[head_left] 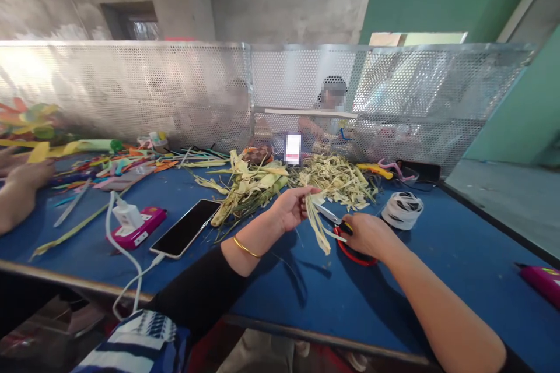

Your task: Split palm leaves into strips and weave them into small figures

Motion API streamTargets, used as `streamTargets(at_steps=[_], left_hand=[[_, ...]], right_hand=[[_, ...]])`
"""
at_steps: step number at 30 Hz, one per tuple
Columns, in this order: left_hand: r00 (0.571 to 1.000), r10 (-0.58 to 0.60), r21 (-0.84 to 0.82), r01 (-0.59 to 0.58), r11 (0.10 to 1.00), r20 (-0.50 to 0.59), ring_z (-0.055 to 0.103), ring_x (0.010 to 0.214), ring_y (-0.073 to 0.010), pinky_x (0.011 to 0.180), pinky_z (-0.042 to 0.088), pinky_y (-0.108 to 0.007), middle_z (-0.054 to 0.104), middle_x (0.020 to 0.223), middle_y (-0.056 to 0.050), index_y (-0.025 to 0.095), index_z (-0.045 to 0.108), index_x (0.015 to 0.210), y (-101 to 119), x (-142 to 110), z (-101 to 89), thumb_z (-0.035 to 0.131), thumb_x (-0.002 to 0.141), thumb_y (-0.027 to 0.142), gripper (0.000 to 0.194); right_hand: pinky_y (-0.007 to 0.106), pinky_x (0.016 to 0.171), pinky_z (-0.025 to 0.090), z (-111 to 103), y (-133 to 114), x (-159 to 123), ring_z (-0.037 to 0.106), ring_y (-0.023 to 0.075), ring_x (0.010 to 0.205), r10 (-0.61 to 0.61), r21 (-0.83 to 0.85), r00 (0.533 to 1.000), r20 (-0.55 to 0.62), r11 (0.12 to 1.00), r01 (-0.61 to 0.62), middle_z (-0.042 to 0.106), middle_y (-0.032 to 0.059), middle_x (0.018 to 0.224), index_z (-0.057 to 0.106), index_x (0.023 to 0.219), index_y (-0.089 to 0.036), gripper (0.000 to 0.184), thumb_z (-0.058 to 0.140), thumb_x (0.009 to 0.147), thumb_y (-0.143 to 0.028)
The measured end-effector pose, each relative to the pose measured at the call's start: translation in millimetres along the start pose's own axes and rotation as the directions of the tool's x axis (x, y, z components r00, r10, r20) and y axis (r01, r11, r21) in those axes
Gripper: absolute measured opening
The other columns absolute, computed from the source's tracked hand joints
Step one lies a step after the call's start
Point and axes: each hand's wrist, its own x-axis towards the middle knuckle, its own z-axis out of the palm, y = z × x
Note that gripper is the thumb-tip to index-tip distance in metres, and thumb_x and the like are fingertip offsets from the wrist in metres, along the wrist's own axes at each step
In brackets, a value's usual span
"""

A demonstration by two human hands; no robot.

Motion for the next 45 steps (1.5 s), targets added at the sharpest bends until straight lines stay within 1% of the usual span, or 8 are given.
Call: streamTargets(at_steps=[5, 13, 17, 22, 29, 33, 39, 45], left_hand=[[0.997, 0.008, -0.054, -0.004, 0.999, 0.079, 0.028, 0.04, -0.0047, 0.039, 0.02, -0.018, 0.032, 0.048, 0.006, 0.011, 0.068, 0.078, 0.2, 3.9, -2.6, 0.055, 0.085, 0.023, 0.019], [0.996, 0.032, -0.083, -0.024, 0.996, 0.087, 0.033, 0.043, -0.0043, 0.04, 0.024, -0.016, 0.036, 0.05, 0.005, 0.01, 0.069, 0.081, 2.3, -4.4, 1.0, 0.053, 0.085, 0.019, 0.019], [0.994, -0.008, -0.163, 0.026, 0.986, 0.111, 0.038, 0.043, -0.0043, 0.042, 0.03, -0.015, 0.041, 0.051, 0.004, 0.012, 0.068, 0.084, 1.9, -7.9, 2.1, 0.054, 0.085, 0.019, 0.016], [0.983, -0.095, -0.221, 0.128, 0.967, 0.154, 0.041, 0.041, -0.0045, 0.043, 0.035, -0.015, 0.043, 0.049, 0.004, 0.011, 0.066, 0.082, -0.6, -6.3, 2.0, 0.052, 0.086, 0.019, 0.017], [0.977, -0.202, -0.071, 0.207, 0.976, 0.069, 0.043, 0.041, -0.0036, 0.045, 0.035, -0.016, 0.048, 0.05, 0.004, 0.012, 0.057, 0.063, -20.7, -1.3, 5.9, 0.059, 0.082, 0.024, 0.023], [0.998, -0.034, 0.104, 0.039, 0.994, -0.049, 0.041, 0.04, -0.006, 0.044, 0.032, -0.02, 0.046, 0.047, 0.004, 0.015, 0.052, 0.058, -24.2, -4.2, 5.6, 0.058, 0.077, 0.052, 0.042], [0.903, 0.396, 0.273, -0.344, 0.898, -0.167, 0.037, 0.039, -0.006, 0.041, 0.026, -0.02, 0.048, 0.049, 0.005, 0.017, 0.053, 0.066, -13.7, -3.1, 1.4, 0.063, 0.074, 0.042, 0.028], [0.966, 0.229, 0.539, -0.256, 0.802, 0.119, 0.034, 0.038, -0.0053, 0.041, 0.022, -0.021, 0.044, 0.042, 0.006, 0.015, 0.064, 0.062, -10.9, -4.7, 0.1, 0.069, 0.066, 0.031, 0.017]], right_hand=[[0.03, 0.063, 0.038, 2.8, 2.4, 2.3, 0.065, 0.0273, 0.083, 0.015, -0.043, 1.0, -0.005, 0.999, -0.016, 0.068, 0.0153, 0.089, 0.065, 0.098, -0.015, 0.03, 0.049, 0.081, -0.033], [0.03, 0.066, 0.04, -2.7, 13.5, -0.3, 0.064, 0.0245, 0.082, 0.044, -0.087, 0.999, 0.018, 0.995, -0.042, 0.066, 0.0133, 0.091, 0.067, 0.095, -0.016, 0.03, 0.044, 0.085, -0.031], [0.031, 0.081, 0.043, 1.3, 14.1, 1.9, 0.059, 0.0219, 0.094, -0.048, 0.172, 0.97, -0.239, 0.981, 0.091, 0.064, 0.0115, 0.103, 0.062, 0.113, -0.018, 0.033, 0.05, 0.084, -0.029], [0.036, 0.083, 0.047, 15.5, -1.8, 7.8, 0.06, 0.0203, 0.084, -0.007, 0.617, 0.861, -0.508, 0.694, 0.37, 0.064, 0.0065, 0.1, 0.049, 0.13, -0.021, 0.057, 0.063, 0.077, -0.038], [0.038, 0.086, 0.046, 12.9, -24.4, 7.9, 0.06, 0.023, 0.091, 0.148, 0.676, 0.77, -0.621, 0.599, 0.43, 0.067, 0.0071, 0.092, 0.069, 0.088, -0.021, 0.026, 0.055, 0.082, -0.042], [0.034, 0.068, 0.048, -14.6, -18.0, 19.4, 0.058, 0.0202, 0.062, 0.292, 0.798, 0.826, -0.482, 0.536, 0.275, 0.063, 0.0051, 0.058, 0.061, 0.056, -0.019, 0.039, 0.056, 0.078, -0.051], [0.03, 0.061, 0.043, -49.3, -1.7, 52.0, 0.054, 0.0169, 0.055, 0.154, 0.805, 0.93, -0.335, 0.56, 0.198, 0.059, 0.0033, 0.05, 0.06, 0.049, -0.017, 0.041, 0.059, 0.074, -0.05], [0.026, 0.05, 0.037, -20.6, -10.8, 58.8, 0.046, 0.0131, 0.046, 0.042, 0.932, 0.994, -0.103, 0.354, 0.081, 0.053, 0.0, 0.044, 0.055, 0.046, -0.017, 0.042, 0.061, 0.072, -0.05]])
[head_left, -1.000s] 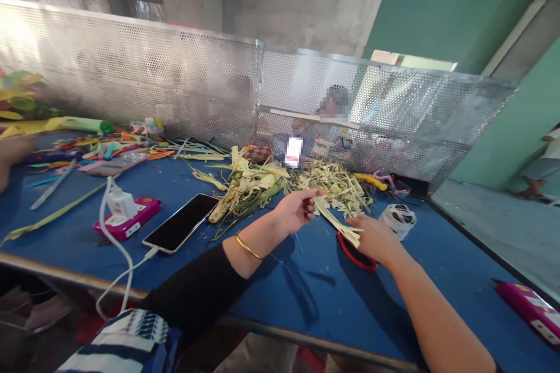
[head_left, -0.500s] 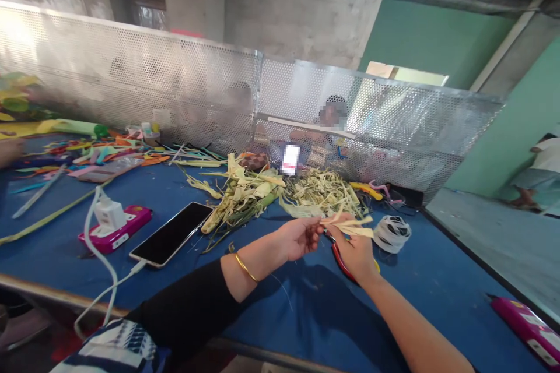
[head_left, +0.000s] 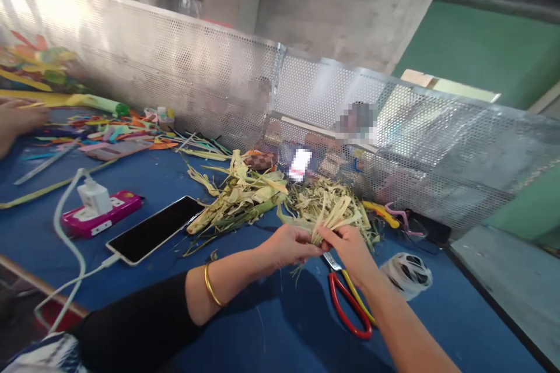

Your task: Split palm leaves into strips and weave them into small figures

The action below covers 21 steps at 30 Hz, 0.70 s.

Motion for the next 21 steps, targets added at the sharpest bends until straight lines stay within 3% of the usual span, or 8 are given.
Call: streamTargets(at_steps=[6, 11, 17, 21], left_hand=[[0.994, -0.112, 0.085, 0.111, 0.99, 0.009, 0.037, 0.035, -0.0065, 0.04, 0.028, -0.02, 0.046, 0.038, 0.005, 0.017, 0.057, 0.05, -13.4, 5.1, 2.1, 0.066, 0.066, 0.03, 0.022], [0.989, -0.14, 0.034, 0.139, 0.99, 0.044, 0.043, 0.034, -0.0059, 0.037, 0.025, -0.018, 0.052, 0.042, 0.004, 0.016, 0.06, 0.057, -12.2, 4.1, 4.6, 0.066, 0.068, 0.03, 0.019], [0.988, -0.146, -0.026, 0.147, 0.989, 0.043, 0.051, 0.037, -0.0069, 0.037, 0.028, -0.018, 0.063, 0.052, 0.0, 0.014, 0.066, 0.069, -6.2, 0.0, 6.8, 0.059, 0.074, 0.024, 0.014], [0.984, -0.17, -0.041, 0.172, 0.984, 0.051, 0.053, 0.037, -0.0071, 0.036, 0.029, -0.017, 0.066, 0.057, -0.002, 0.013, 0.067, 0.075, -5.2, -0.6, 5.1, 0.058, 0.075, 0.023, 0.013]], right_hand=[[0.026, 0.054, 0.037, 3.1, 5.9, -5.1, 0.048, 0.0137, 0.049, -0.035, -0.001, 0.996, -0.079, 0.999, 0.035, 0.053, 0.0006, 0.044, 0.055, 0.044, -0.018, 0.046, 0.059, 0.073, -0.053], [0.027, 0.055, 0.036, -1.4, 3.3, -5.0, 0.046, 0.0129, 0.05, -0.038, -0.011, 0.984, -0.175, 0.999, 0.036, 0.051, 0.0002, 0.044, 0.053, 0.044, -0.018, 0.047, 0.059, 0.074, -0.054], [0.026, 0.057, 0.041, 3.8, -1.6, -8.3, 0.05, 0.0119, 0.053, -0.015, 0.333, 0.987, -0.162, 0.941, 0.069, 0.055, -0.003, 0.052, 0.062, 0.066, -0.017, 0.03, 0.071, 0.063, -0.046], [0.026, 0.058, 0.042, 5.9, -3.2, -9.5, 0.051, 0.0114, 0.054, 0.005, 0.377, 0.992, -0.129, 0.925, 0.044, 0.057, -0.0026, 0.057, 0.064, 0.072, -0.016, 0.03, 0.073, 0.062, -0.043]])
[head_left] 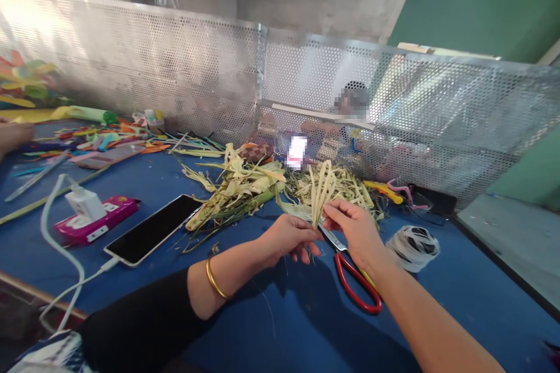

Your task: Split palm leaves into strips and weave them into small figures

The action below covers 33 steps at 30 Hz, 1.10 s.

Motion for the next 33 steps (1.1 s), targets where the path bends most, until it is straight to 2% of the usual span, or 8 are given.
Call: streamTargets(at_steps=[3, 7, 12, 17, 24, 29, 33], left_hand=[[1.0, -0.025, 0.005, 0.024, 1.0, 0.015, 0.052, 0.035, -0.0072, 0.037, 0.031, -0.018, 0.066, 0.056, -0.002, 0.013, 0.067, 0.076, -0.1, 0.2, -0.5, 0.06, 0.075, 0.026, 0.015], [0.999, -0.037, -0.033, 0.037, 0.999, 0.019, 0.058, 0.042, -0.0096, 0.04, 0.036, -0.019, 0.069, 0.062, -0.003, 0.012, 0.065, 0.079, -2.7, 2.3, 0.1, 0.062, 0.075, 0.026, 0.014], [0.999, -0.032, -0.097, 0.029, 0.995, -0.027, 0.062, 0.048, -0.0102, 0.044, 0.039, -0.019, 0.07, 0.067, -0.004, 0.012, 0.065, 0.082, -5.5, 3.8, 0.8, 0.061, 0.08, 0.031, 0.02], [0.998, -0.036, -0.108, 0.03, 0.994, -0.058, 0.062, 0.048, -0.0096, 0.045, 0.04, -0.019, 0.069, 0.064, -0.004, 0.011, 0.065, 0.079, -3.4, 2.0, 2.3, 0.056, 0.085, 0.025, 0.018], [0.993, -0.039, -0.258, 0.01, 0.966, -0.107, 0.066, 0.056, -0.011, 0.047, 0.044, -0.017, 0.071, 0.072, -0.007, 0.011, 0.068, 0.083, 2.2, 2.2, -0.5, 0.057, 0.086, 0.025, 0.018], [0.976, -0.058, -0.319, -0.012, 0.948, -0.212, 0.066, 0.058, -0.0112, 0.046, 0.044, -0.017, 0.072, 0.074, -0.008, 0.011, 0.067, 0.078, 6.6, 1.5, -2.6, 0.056, 0.085, 0.02, 0.016], [0.953, -0.038, -0.343, -0.071, 0.937, -0.302, 0.066, 0.059, -0.0122, 0.048, 0.046, -0.019, 0.072, 0.077, -0.009, 0.011, 0.066, 0.075, 6.0, 2.5, -4.1, 0.057, 0.083, 0.017, 0.014]], right_hand=[[0.027, 0.059, 0.043, 0.2, 2.1, 0.0, 0.052, 0.0126, 0.056, -0.024, -0.089, 0.999, 0.023, 0.996, 0.026, 0.058, -0.0022, 0.058, 0.065, 0.073, -0.016, 0.03, 0.072, 0.063, -0.043], [0.027, 0.058, 0.041, 0.2, 7.4, 0.9, 0.051, 0.0132, 0.054, -0.067, -0.183, 0.997, 0.033, 0.981, 0.072, 0.055, -0.0028, 0.051, 0.061, 0.063, -0.018, 0.026, 0.066, 0.069, -0.043], [0.028, 0.06, 0.043, 0.8, 11.6, 1.5, 0.053, 0.0142, 0.055, -0.091, -0.167, 0.995, 0.026, 0.981, 0.095, 0.057, -0.0025, 0.052, 0.06, 0.065, -0.019, 0.021, 0.06, 0.074, -0.038], [0.029, 0.06, 0.045, -0.1, 13.6, 2.7, 0.055, 0.0147, 0.055, -0.095, -0.161, 0.995, 0.018, 0.982, 0.097, 0.057, -0.0025, 0.053, 0.06, 0.067, -0.019, 0.02, 0.061, 0.074, -0.038], [0.03, 0.061, 0.048, -0.3, 13.7, 4.6, 0.056, 0.0144, 0.057, -0.095, -0.034, 0.995, -0.011, 0.995, 0.095, 0.061, -0.0006, 0.063, 0.06, 0.071, -0.018, 0.023, 0.066, 0.07, -0.041], [0.029, 0.055, 0.045, -0.6, 16.0, 6.4, 0.055, 0.0134, 0.052, 0.045, 0.074, 0.998, -0.049, 0.996, -0.041, 0.061, 0.0, 0.062, 0.062, 0.066, -0.016, 0.03, 0.074, 0.058, -0.043], [0.028, 0.052, 0.044, -1.2, 19.6, 6.7, 0.053, 0.0121, 0.049, 0.127, 0.084, 0.991, 0.046, 0.988, -0.13, 0.06, -0.0005, 0.057, 0.061, 0.061, -0.016, 0.028, 0.075, 0.058, -0.041]])
